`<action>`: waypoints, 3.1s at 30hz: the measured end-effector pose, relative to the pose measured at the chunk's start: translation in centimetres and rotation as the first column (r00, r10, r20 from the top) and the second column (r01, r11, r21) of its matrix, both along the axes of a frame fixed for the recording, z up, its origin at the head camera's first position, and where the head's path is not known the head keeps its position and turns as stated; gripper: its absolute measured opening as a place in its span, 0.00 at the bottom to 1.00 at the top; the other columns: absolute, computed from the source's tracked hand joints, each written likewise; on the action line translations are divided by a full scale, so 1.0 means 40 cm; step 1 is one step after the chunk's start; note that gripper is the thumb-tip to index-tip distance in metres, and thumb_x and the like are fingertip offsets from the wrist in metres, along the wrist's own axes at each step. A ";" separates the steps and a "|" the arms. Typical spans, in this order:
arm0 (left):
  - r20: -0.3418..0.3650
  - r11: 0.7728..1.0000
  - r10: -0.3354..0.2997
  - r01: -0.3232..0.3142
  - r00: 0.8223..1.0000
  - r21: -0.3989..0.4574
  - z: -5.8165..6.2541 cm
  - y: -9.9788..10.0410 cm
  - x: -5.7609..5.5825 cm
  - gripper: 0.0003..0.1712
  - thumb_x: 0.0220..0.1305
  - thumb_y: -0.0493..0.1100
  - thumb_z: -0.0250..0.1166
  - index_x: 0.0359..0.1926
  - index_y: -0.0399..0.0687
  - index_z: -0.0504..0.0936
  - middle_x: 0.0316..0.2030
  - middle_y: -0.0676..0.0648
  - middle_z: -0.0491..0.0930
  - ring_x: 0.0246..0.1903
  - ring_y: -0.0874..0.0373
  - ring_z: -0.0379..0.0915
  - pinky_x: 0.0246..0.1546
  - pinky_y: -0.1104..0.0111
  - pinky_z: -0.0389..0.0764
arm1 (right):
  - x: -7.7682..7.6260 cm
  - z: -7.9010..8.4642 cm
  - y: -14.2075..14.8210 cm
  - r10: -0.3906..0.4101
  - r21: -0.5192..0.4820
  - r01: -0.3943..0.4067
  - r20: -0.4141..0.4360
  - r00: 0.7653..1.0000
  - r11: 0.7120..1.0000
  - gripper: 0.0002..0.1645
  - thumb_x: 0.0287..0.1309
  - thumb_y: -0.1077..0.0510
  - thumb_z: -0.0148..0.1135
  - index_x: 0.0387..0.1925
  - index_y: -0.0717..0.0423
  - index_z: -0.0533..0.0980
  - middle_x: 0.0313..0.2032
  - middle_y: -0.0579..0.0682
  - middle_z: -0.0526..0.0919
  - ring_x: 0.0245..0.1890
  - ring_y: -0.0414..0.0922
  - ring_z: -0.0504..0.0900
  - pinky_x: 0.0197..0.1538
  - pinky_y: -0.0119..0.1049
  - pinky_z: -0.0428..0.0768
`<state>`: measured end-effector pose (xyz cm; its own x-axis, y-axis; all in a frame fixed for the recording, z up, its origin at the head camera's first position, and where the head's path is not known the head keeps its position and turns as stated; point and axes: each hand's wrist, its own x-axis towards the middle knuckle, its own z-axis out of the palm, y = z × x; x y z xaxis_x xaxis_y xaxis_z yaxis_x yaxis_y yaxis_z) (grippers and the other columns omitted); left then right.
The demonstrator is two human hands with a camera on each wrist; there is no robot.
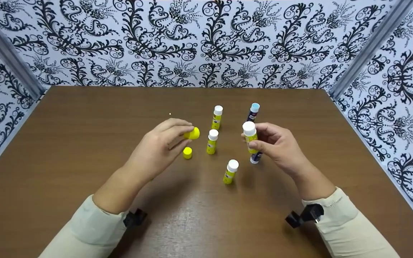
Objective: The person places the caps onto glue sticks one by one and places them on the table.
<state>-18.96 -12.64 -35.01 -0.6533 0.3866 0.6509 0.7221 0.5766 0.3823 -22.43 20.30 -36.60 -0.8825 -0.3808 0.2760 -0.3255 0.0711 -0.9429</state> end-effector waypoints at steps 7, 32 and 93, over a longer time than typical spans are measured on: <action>-0.020 1.000 -0.028 0.028 0.999 -0.003 0.001 0.006 0.007 0.18 0.63 0.33 0.74 0.54 0.39 0.86 0.53 0.45 0.84 0.52 0.53 0.84 0.57 0.72 0.85 | 0.005 -0.001 -0.003 0.008 0.030 -0.008 -0.014 1.000 1.000 0.20 0.62 0.71 0.68 0.57 0.67 0.80 0.46 0.58 0.88 0.42 0.43 0.86 0.43 0.31 0.86; -0.108 0.994 -0.103 0.105 0.989 0.013 -0.002 0.028 0.028 0.18 0.59 0.32 0.76 0.52 0.39 0.87 0.51 0.43 0.85 0.52 0.51 0.84 0.51 0.71 0.87 | 0.013 -0.013 -0.019 0.053 0.137 -0.033 -0.141 0.989 0.990 0.23 0.57 0.71 0.72 0.56 0.64 0.83 0.44 0.44 0.87 0.39 0.41 0.82 0.37 0.27 0.83; -0.055 0.977 -0.209 0.207 0.976 -0.046 -0.002 0.075 0.066 0.16 0.64 0.37 0.74 0.52 0.40 0.85 0.51 0.45 0.85 0.49 0.56 0.86 0.53 0.75 0.86 | 0.046 -0.025 -0.055 0.220 0.313 -0.138 -0.245 0.944 0.940 0.26 0.57 0.62 0.76 0.58 0.50 0.85 0.47 0.46 0.89 0.42 0.42 0.83 0.44 0.31 0.83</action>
<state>-16.31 -9.64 -35.11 -0.5163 0.5362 0.6678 0.8486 0.4250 0.3150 -20.61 18.11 -37.60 -0.6979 -0.6245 0.3506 -0.5994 0.2413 -0.7633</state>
